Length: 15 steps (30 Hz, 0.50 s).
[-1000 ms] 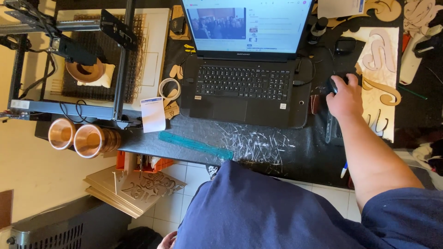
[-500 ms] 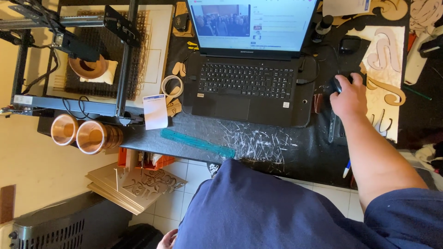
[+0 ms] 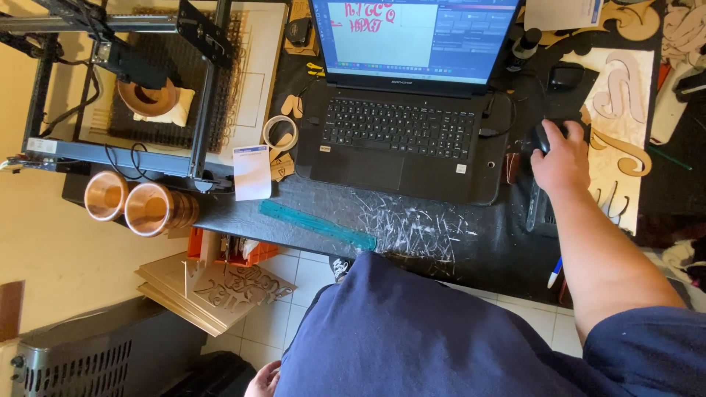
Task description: The person picks up a wooden bowl and uses a green ruler to measure its interior and exterior dimensions. They rotate the bowl to check different angles and then place it back on the table next to a 3D printer.
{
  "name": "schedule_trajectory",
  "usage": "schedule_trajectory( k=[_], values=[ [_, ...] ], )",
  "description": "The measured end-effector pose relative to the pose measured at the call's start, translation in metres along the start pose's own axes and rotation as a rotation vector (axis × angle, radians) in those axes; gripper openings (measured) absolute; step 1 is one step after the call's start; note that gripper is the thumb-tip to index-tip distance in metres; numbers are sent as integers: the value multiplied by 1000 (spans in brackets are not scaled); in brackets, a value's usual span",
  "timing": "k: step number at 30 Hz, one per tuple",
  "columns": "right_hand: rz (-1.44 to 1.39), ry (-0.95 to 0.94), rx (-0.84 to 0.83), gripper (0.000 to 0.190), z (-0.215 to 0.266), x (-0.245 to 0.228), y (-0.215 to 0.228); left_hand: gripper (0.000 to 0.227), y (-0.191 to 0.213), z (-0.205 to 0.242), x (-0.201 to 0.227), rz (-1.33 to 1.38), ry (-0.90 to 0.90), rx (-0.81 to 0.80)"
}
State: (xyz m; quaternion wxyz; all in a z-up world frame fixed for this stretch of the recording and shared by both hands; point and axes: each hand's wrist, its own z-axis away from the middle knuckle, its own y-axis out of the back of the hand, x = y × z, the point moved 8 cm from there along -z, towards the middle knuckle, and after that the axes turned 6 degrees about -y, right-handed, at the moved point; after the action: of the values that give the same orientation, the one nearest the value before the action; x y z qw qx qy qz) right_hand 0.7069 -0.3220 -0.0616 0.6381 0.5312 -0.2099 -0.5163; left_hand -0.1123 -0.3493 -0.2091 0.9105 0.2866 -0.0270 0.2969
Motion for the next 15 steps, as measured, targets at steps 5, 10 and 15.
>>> schedule_trajectory(
  k=[5, 10, 15],
  values=[
    [17, 12, 39, 57, -11, 11, -10, 35, -1, -12, -19, 1, -32, 49],
    [10, -21, 35, 59, -12, 14, -10, 37, -4, -19, -28, 57, -30, 28],
    [-4, -36, 16, 58, -2, 6, -1, 34, -4, -9, -18, 143, -6, 40]
  ],
)
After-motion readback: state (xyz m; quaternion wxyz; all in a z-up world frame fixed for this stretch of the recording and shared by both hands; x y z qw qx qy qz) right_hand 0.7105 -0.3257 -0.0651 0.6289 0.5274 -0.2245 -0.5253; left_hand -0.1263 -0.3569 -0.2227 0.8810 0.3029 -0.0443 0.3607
